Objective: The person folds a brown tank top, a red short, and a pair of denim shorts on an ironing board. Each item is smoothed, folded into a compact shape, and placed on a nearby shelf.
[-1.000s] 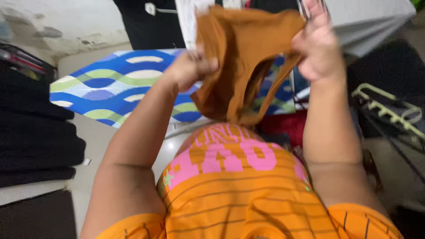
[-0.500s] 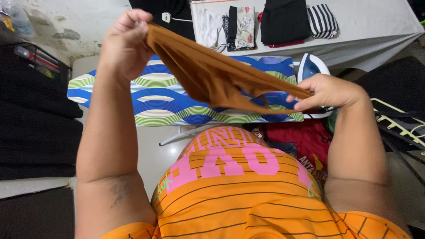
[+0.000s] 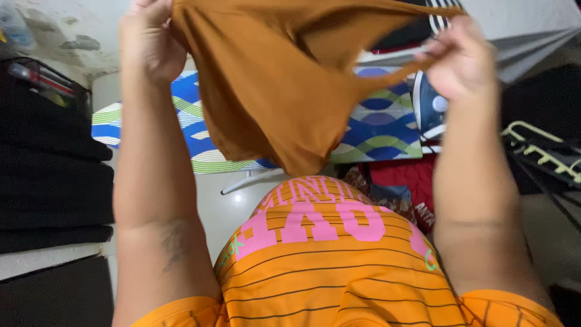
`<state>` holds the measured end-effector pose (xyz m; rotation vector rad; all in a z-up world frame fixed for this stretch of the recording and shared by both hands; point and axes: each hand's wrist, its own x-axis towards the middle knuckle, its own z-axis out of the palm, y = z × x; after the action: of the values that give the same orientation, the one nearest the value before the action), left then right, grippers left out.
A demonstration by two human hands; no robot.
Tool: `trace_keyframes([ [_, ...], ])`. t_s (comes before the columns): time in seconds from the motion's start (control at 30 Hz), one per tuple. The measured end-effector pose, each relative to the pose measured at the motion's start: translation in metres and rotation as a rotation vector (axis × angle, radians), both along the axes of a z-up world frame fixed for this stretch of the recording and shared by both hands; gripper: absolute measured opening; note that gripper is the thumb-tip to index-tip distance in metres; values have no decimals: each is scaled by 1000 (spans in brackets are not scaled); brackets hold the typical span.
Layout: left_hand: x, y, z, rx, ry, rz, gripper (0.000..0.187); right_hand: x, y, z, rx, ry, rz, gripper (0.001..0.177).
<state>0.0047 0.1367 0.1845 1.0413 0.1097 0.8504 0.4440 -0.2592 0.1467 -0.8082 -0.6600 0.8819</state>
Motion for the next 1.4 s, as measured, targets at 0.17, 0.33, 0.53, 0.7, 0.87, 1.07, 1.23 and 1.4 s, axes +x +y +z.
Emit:
trace_keyframes([
  [0.17,18,11,-98,-17,775,382,67,-26,68,-102,-538,-264,-268,52],
  [0.33,-48,-75,-156,527,1454,235,80,-125,32,-172,-794,-1217,101,35],
  [0.53,-83,-149,-176,796,1566,351,41,-169,16,-177,-965,-1467,91,41],
  [0.7,-99,-144,-196,657,1416,210,25,-115,2,-174,-981,-1238,348,23],
  [0.87,-136,-127,-193,274,1403,-264,31,-56,-46,-156,-1206,-1247,379,26],
  [1.07,-101,-115,-189,540,1469,-4,52,-86,4,-167,-979,-1457,-143,35],
  [1.23,-11,-103,-191,689,1474,458,55,-135,92,-184,-888,-1087,79,34],
  [1.4,39,-108,-190,758,1449,353,41,-173,137,-185,-1027,-1264,63,49],
])
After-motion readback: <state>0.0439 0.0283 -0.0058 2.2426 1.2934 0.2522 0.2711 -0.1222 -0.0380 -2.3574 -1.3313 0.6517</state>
